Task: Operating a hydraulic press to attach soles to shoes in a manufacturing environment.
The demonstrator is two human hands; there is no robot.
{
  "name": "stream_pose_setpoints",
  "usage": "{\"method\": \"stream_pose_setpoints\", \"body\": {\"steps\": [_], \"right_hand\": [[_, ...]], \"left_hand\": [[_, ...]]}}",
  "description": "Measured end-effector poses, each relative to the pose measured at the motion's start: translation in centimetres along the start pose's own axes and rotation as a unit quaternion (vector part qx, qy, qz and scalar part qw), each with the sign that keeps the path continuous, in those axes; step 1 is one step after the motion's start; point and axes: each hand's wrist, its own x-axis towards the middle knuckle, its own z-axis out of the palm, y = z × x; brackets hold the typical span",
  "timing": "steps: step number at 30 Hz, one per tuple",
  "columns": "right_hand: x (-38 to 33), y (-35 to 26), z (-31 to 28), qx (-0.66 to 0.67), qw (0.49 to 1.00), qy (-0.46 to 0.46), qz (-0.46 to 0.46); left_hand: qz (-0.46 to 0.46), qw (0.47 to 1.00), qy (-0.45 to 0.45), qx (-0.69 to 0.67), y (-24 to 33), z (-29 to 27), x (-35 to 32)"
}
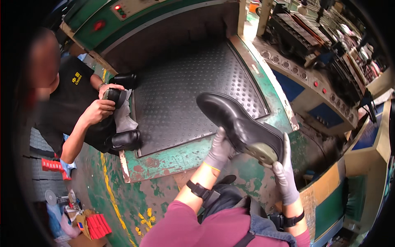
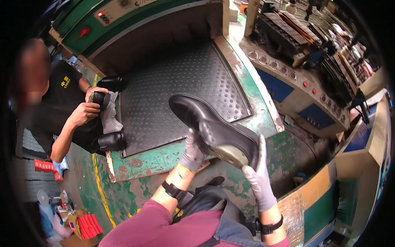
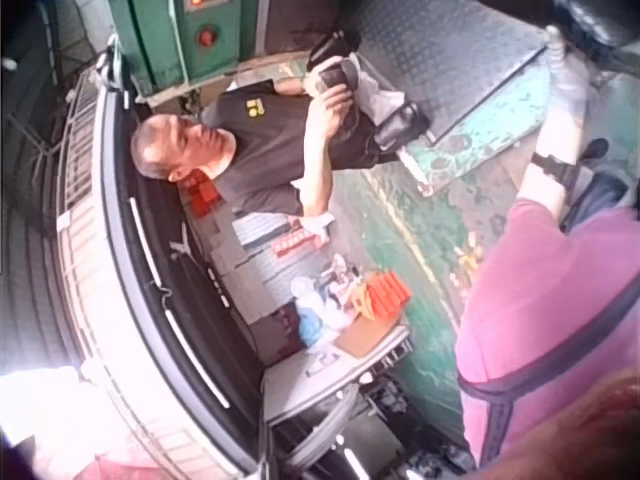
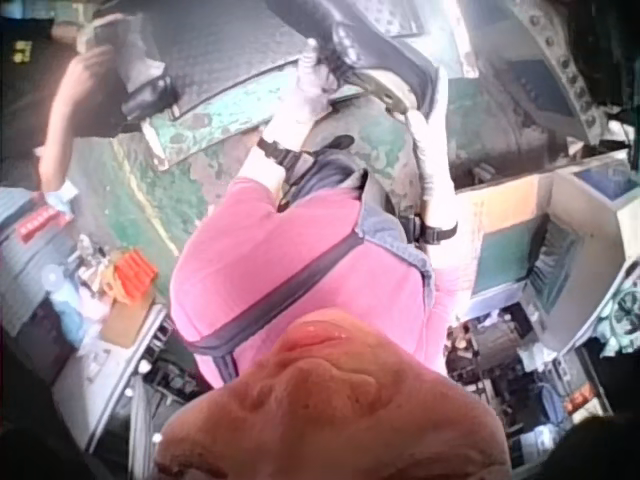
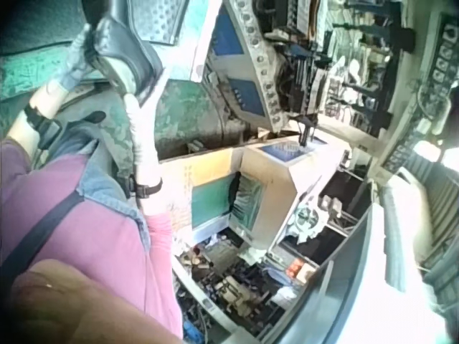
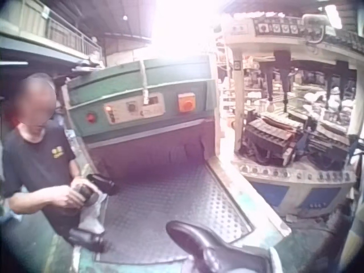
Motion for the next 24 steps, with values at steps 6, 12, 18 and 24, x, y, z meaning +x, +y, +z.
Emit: {"method": "stream_pose_setpoints", "body": {"steps": [6,12,18,24], "right_hand": [[-1.4,-0.7,0.1,-0.061,0.996,0.047,-0.043],[-1.2,-0.4,1.0,-0.056,0.993,0.071,-0.070],[-0.9,1.5,0.7,-0.084,0.991,0.064,-0.087],[-1.0,0.6,2.0,-0.047,0.996,0.065,-0.044]], "left_hand": [[-0.104,0.973,-0.207,0.014,0.8,1.3,-1.0],[-0.076,0.980,-0.175,0.056,1.9,2.6,-1.7],[-0.049,0.992,-0.108,0.038,2.3,2.6,-2.8],[-0.063,0.995,-0.070,0.028,2.5,1.9,-3.7]]}}
